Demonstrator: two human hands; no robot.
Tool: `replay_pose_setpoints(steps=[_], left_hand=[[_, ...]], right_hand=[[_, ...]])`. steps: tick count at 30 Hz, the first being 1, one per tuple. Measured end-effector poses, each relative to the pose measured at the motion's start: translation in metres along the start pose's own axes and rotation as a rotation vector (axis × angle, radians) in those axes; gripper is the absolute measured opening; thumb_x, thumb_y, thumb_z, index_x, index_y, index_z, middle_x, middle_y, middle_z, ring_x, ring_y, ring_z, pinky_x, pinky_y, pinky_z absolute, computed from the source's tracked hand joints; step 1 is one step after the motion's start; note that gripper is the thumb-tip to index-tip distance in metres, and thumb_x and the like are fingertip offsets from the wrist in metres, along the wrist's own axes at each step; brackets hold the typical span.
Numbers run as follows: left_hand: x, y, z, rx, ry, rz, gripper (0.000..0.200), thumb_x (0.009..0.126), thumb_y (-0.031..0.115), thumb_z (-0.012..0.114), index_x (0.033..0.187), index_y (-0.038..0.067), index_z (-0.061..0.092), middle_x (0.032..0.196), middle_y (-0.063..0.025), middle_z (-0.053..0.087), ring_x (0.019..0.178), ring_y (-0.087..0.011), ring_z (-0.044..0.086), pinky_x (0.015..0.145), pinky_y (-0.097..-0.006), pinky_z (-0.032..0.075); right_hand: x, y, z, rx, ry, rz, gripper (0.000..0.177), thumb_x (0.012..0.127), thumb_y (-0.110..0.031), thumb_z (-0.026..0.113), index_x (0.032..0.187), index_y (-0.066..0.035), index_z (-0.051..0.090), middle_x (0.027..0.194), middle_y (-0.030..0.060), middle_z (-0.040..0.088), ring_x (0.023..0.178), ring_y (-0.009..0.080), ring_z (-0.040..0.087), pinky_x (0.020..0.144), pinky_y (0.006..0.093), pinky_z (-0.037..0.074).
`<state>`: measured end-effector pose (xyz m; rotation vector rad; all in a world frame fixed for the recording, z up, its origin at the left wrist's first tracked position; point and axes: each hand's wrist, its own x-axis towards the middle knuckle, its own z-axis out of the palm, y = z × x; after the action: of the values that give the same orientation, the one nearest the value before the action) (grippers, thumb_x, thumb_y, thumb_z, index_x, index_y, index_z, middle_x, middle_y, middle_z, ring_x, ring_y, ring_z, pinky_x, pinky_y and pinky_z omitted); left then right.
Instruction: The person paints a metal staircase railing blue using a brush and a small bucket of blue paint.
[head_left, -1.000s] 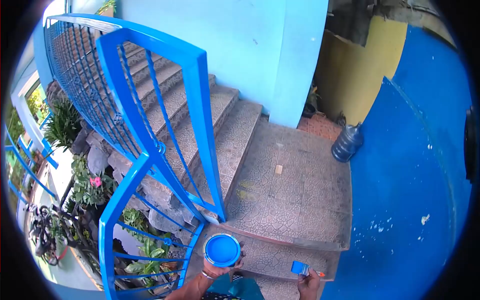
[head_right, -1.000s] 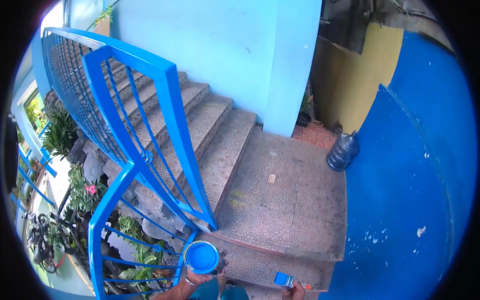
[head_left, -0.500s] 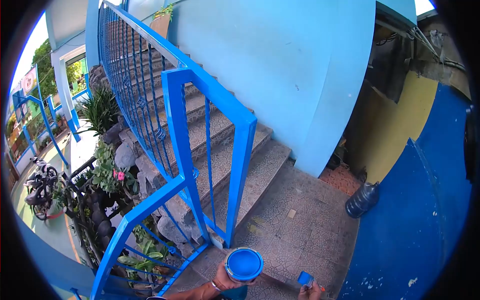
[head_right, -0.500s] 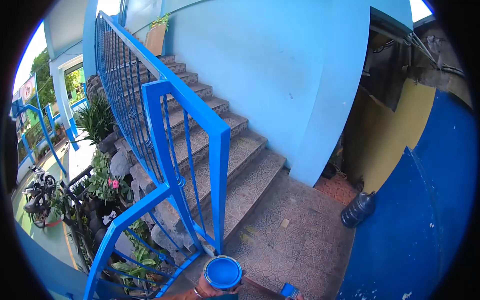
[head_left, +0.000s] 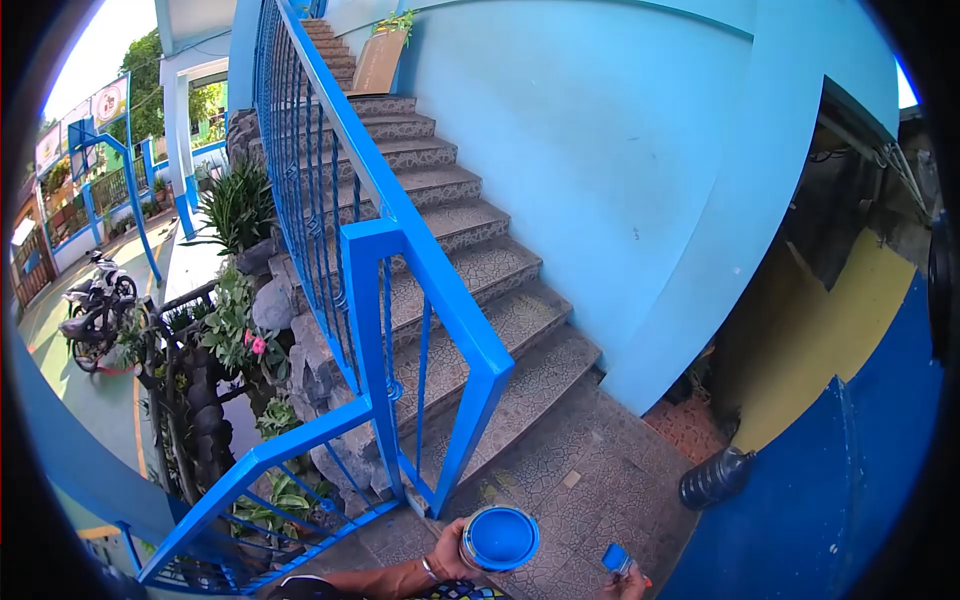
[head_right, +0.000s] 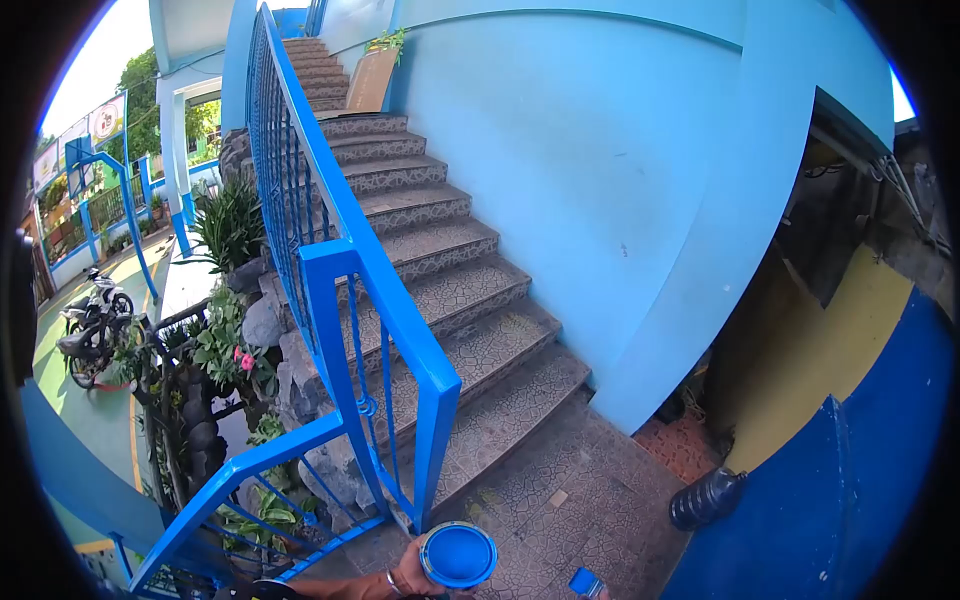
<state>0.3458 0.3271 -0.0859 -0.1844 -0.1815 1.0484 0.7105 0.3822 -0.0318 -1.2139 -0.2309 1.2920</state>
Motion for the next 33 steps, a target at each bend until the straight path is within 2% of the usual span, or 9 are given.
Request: replay_pose_setpoints(steps=[8, 12, 15, 17, 20, 23, 27, 29, 33], left_hand=[[0.059, -0.012, 0.059, -0.093, -0.056, 0.038, 0.065, 0.090, 0.042, 0.053, 0.147, 0.011, 0.054, 0.152, -0.0207, 0.052, 0.136, -0.0447, 0.051, 0.106, -0.0783, 0.036], [0.087, -0.009, 0.064, -0.050, 0.052, 0.136, 0.060, 0.094, 0.042, 0.051, 0.145, 0.011, 0.057, 0.151, -0.0206, 0.054, 0.133, -0.0446, 0.054, 0.107, -0.0780, 0.036], [0.110, 0.000, 0.048, -0.211, -0.152, 0.080, 0.059, 0.094, 0.042, 0.052, 0.144, 0.011, 0.059, 0.150, -0.0200, 0.056, 0.134, -0.0431, 0.054, 0.111, -0.0745, 0.036], [0.131, -0.003, 0.056, -0.158, -0.153, 0.173, 0.059, 0.093, 0.042, 0.054, 0.143, 0.011, 0.060, 0.149, -0.0198, 0.057, 0.135, -0.0420, 0.054, 0.113, -0.0726, 0.035], [0.160, -0.027, 0.101, -0.049, -0.062, 0.362, 0.060, 0.092, 0.043, 0.055, 0.142, 0.010, 0.061, 0.148, -0.0197, 0.058, 0.135, -0.0412, 0.054, 0.113, -0.0716, 0.035], [0.190, -0.051, 0.124, -0.044, -0.064, 0.511, 0.066, 0.092, 0.046, 0.051, 0.148, 0.011, 0.055, 0.153, -0.0205, 0.052, 0.137, -0.0452, 0.050, 0.112, -0.0734, 0.035], [0.224, -0.078, 0.165, -0.007, -0.122, 0.629, 0.069, 0.093, 0.049, 0.044, 0.150, 0.011, 0.052, 0.155, -0.0226, 0.049, 0.138, -0.0479, 0.048, 0.109, -0.0738, 0.036], [0.231, -0.084, 0.191, 0.009, -0.140, 0.686, 0.069, 0.094, 0.051, 0.041, 0.149, 0.011, 0.052, 0.154, -0.0238, 0.049, 0.137, -0.0485, 0.048, 0.106, -0.0733, 0.038], [0.247, -0.094, 0.235, 0.075, -0.107, 0.779, 0.069, 0.096, 0.059, 0.044, 0.147, 0.015, 0.055, 0.149, -0.0205, 0.054, 0.131, -0.0464, 0.054, 0.101, -0.0707, 0.041]], right_hand=[[0.037, -0.057, 0.056, 0.053, -0.028, 0.025, 0.011, 0.093, -0.013, 0.076, 0.089, -0.009, 0.067, 0.091, 0.0048, 0.071, 0.078, 0.0206, 0.069, 0.068, 0.0361, 0.059], [0.116, -0.072, 0.047, -0.085, -0.114, 0.090, 0.007, 0.094, -0.013, 0.075, 0.093, -0.007, 0.070, 0.092, 0.0048, 0.072, 0.079, 0.0216, 0.070, 0.065, 0.0364, 0.059], [0.130, -0.094, 0.093, -0.052, -0.108, 0.087, 0.010, 0.092, -0.015, 0.077, 0.094, -0.008, 0.071, 0.092, 0.0051, 0.073, 0.081, 0.0218, 0.072, 0.062, 0.0367, 0.059], [0.174, -0.102, 0.116, -0.101, -0.095, 0.134, 0.013, 0.091, -0.018, 0.080, 0.094, -0.009, 0.071, 0.094, 0.0059, 0.075, 0.083, 0.0223, 0.073, 0.061, 0.0373, 0.060], [0.234, -0.124, 0.147, -0.173, -0.218, 0.201, 0.014, 0.091, -0.021, 0.081, 0.098, -0.012, 0.072, 0.102, 0.0103, 0.076, 0.086, 0.0270, 0.074, 0.072, 0.0394, 0.063], [0.297, -0.151, 0.191, -0.089, -0.449, 0.307, 0.013, 0.092, -0.016, 0.070, 0.101, -0.008, 0.064, 0.094, 0.0054, 0.073, 0.083, 0.0221, 0.073, 0.070, 0.0365, 0.064], [0.313, -0.195, 0.267, -0.113, -0.604, 0.382, 0.019, 0.090, -0.015, 0.073, 0.105, -0.007, 0.065, 0.100, 0.0065, 0.074, 0.088, 0.0217, 0.074, 0.073, 0.0380, 0.065], [0.271, -0.221, 0.313, -0.090, -0.669, 0.411, 0.022, 0.089, -0.013, 0.075, 0.108, -0.008, 0.065, 0.101, 0.0061, 0.074, 0.088, 0.0209, 0.074, 0.074, 0.0371, 0.065], [0.248, -0.229, 0.374, -0.104, -0.782, 0.493, 0.024, 0.088, -0.008, 0.075, 0.110, -0.009, 0.065, 0.101, 0.0054, 0.074, 0.089, 0.0201, 0.075, 0.073, 0.0354, 0.065]])
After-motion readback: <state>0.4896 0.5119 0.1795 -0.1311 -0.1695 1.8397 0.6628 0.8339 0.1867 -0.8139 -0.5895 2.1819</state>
